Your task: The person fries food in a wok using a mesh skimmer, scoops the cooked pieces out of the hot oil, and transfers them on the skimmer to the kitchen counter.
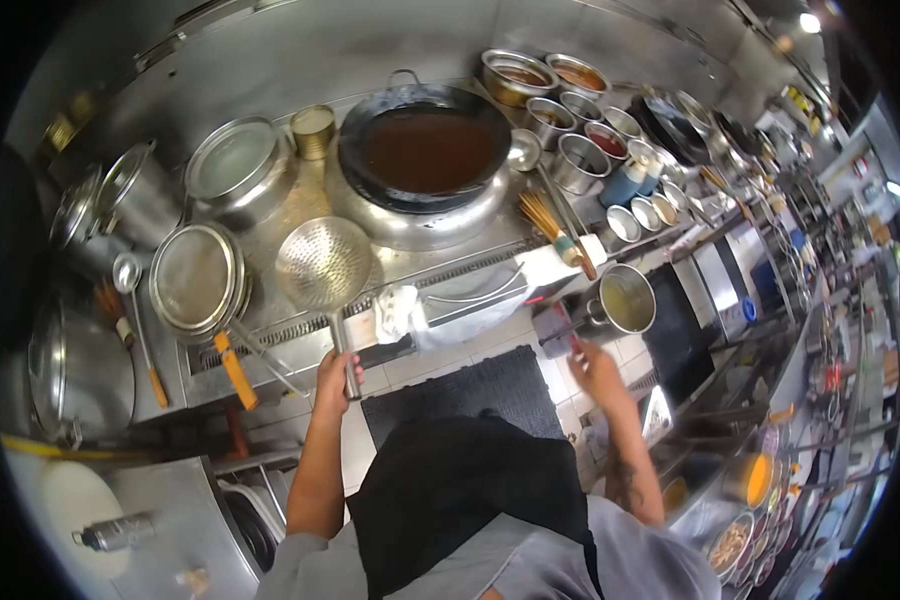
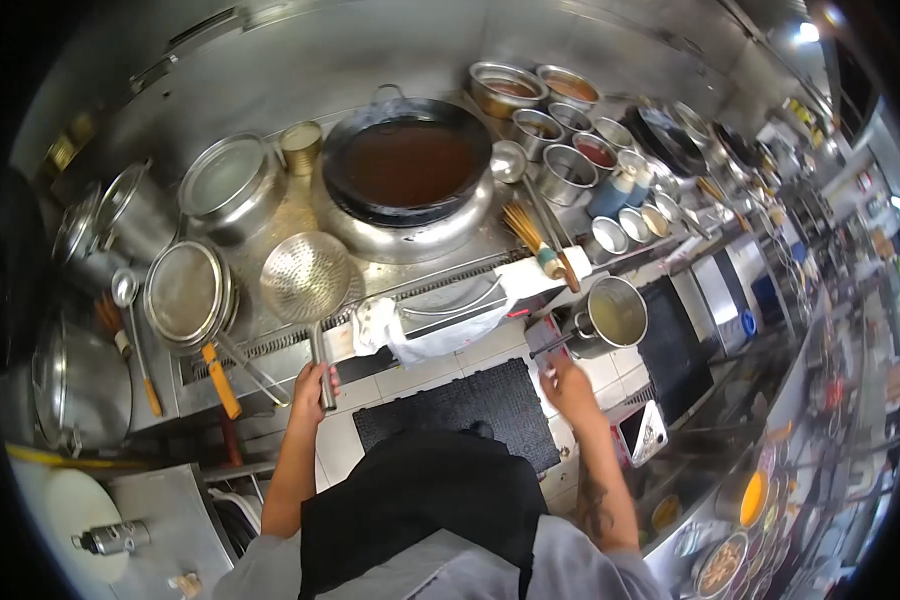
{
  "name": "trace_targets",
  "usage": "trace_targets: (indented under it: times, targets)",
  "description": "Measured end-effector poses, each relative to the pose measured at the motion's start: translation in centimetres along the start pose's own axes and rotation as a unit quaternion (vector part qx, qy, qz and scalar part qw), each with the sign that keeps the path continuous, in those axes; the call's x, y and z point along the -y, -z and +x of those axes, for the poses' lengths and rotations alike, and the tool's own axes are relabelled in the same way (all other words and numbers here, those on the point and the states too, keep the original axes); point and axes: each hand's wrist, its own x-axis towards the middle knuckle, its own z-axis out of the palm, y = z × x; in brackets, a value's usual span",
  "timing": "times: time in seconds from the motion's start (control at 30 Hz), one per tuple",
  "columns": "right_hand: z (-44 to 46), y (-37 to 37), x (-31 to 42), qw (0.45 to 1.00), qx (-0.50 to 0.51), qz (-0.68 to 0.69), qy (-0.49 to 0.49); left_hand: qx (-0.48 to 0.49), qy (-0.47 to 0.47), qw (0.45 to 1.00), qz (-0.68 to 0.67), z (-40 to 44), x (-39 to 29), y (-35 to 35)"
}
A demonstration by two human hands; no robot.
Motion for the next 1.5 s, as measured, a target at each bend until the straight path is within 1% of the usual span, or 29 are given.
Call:
trace_targets:
  times: [0.07,0.1,0.17,0.27,0.33,0.37,0.43,0.5,0.57,0.6,0.67,0.7,0.73,0.8,0.87,0.93,0.97,1.0,1.07,1.1,1.17,1.2,1.27,1.3,1.33,1.37,1.4,1.43,1.5]
  targets:
    - [4.0,0.4,-5.7,0.999,-0.044,-0.015,0.017,-0.09,0.007,0.99,0.107,-0.8,0.1,-0.6]
    - [6.1,2.2,-4.9,0.999,-0.031,-0.036,-0.017,-0.087,0.01,0.99,0.111,-1.2,0.3,-0.8]
    - [10.2,2.8,-9.1,0.995,-0.077,-0.055,-0.032,-0.117,-0.036,0.964,0.235,-1.7,0.9,-1.4]
    - [16.5,2.3,-15.8,0.988,-0.12,-0.101,-0.008,-0.155,-0.065,0.939,0.3,-2.3,2.5,-2.4]
    - [19.9,1.1,-16.5,0.983,-0.144,-0.109,-0.006,-0.192,-0.064,0.926,0.319,-2.4,3.4,-3.6]
    - [21.2,2.2,-14.2,0.992,-0.058,-0.113,-0.018,-0.208,-0.092,0.914,0.337,-2.9,3.6,-4.5]
    - [23.7,-0.1,-15.1,0.989,-0.013,-0.145,-0.03,-0.228,-0.127,0.893,0.367,-3.1,4.0,-5.9]
    - [26.2,-2.3,-17.1,0.983,0.029,-0.179,-0.035,-0.238,-0.13,0.891,0.364,-2.4,4.6,-6.2]
    - [28.1,-4.0,-18.5,0.97,0.132,-0.196,-0.061,-0.255,-0.125,0.889,0.359,-2.3,4.9,-7.2]
    - [28.6,-4.3,-19.0,0.97,0.136,-0.194,-0.054,-0.263,-0.126,0.887,0.358,-2.5,4.8,-7.8]
    - [29.2,-4.6,-19.7,0.987,0.116,-0.113,-0.009,-0.285,-0.104,0.89,0.341,-2.6,4.6,-8.9]
    - [29.1,-3.9,-18.6,0.988,0.115,-0.092,-0.033,-0.29,-0.107,0.889,0.338,-2.5,4.6,-9.1]
    - [28.8,-3.8,-18.3,0.988,0.118,-0.092,-0.027,-0.29,-0.114,0.888,0.339,-2.6,4.7,-9.0]
    - [27.8,-3.8,-17.9,0.988,0.112,-0.098,0.032,-0.292,-0.121,0.886,0.34,-2.6,4.6,-8.9]
    - [27.5,-3.9,-18.3,0.988,0.128,-0.074,0.034,-0.301,-0.11,0.888,0.33,-2.6,4.8,-9.0]
    - [27.7,-4.5,-19.8,0.992,0.103,-0.057,0.055,-0.306,-0.112,0.886,0.331,-2.6,4.9,-9.0]
    - [27.7,-3.6,-19.9,0.998,0.049,-0.022,0.039,-0.305,-0.111,0.889,0.323,-2.7,4.6,-9.5]
    - [27.7,-3.0,-20.6,0.997,0.052,-0.021,0.046,-0.304,-0.111,0.892,0.316,-2.9,4.3,-9.9]
    - [27.5,-1.4,-22.4,0.992,0.032,-0.121,-0.009,-0.295,-0.093,0.896,0.317,-3.4,4.1,-9.8]
    - [27.0,-2.1,-25.0,0.992,0.03,-0.12,-0.003,-0.288,-0.095,0.902,0.308,-3.6,4.3,-9.8]
    - [26.7,-5.9,-31.1,0.983,0.075,-0.166,0.0,-0.283,-0.099,0.907,0.295,-3.9,4.6,-10.0]
    - [26.7,-4.5,-29.2,0.983,0.076,-0.166,0.006,-0.284,-0.089,0.911,0.285,-4.3,4.8,-10.2]
    - [26.2,-1.5,-25.4,0.989,0.11,-0.077,-0.062,-0.292,-0.08,0.914,0.27,-5.1,5.3,-10.2]
    - [27.2,-2.7,-27.6,0.969,0.175,0.092,-0.145,-0.27,-0.08,0.928,0.244,-5.3,5.4,-9.9]
    - [27.8,-2.6,-27.6,0.971,0.181,0.09,-0.132,-0.249,-0.083,0.941,0.215,-5.4,5.5,-9.6]
    - [28.1,-0.7,-25.1,0.905,0.195,0.295,-0.238,-0.262,-0.089,0.939,0.205,-5.4,5.6,-9.4]
    - [28.3,0.6,-22.8,0.785,0.205,0.479,-0.335,-0.266,-0.066,0.947,0.167,-5.3,5.5,-9.1]
    - [28.7,1.2,-21.8,0.802,0.19,0.467,-0.32,-0.269,-0.042,0.954,0.127,-5.4,5.6,-8.8]
    - [29.6,2.5,-20.5,0.843,0.171,0.42,-0.291,-0.273,-0.041,0.955,0.111,-5.6,5.8,-8.3]
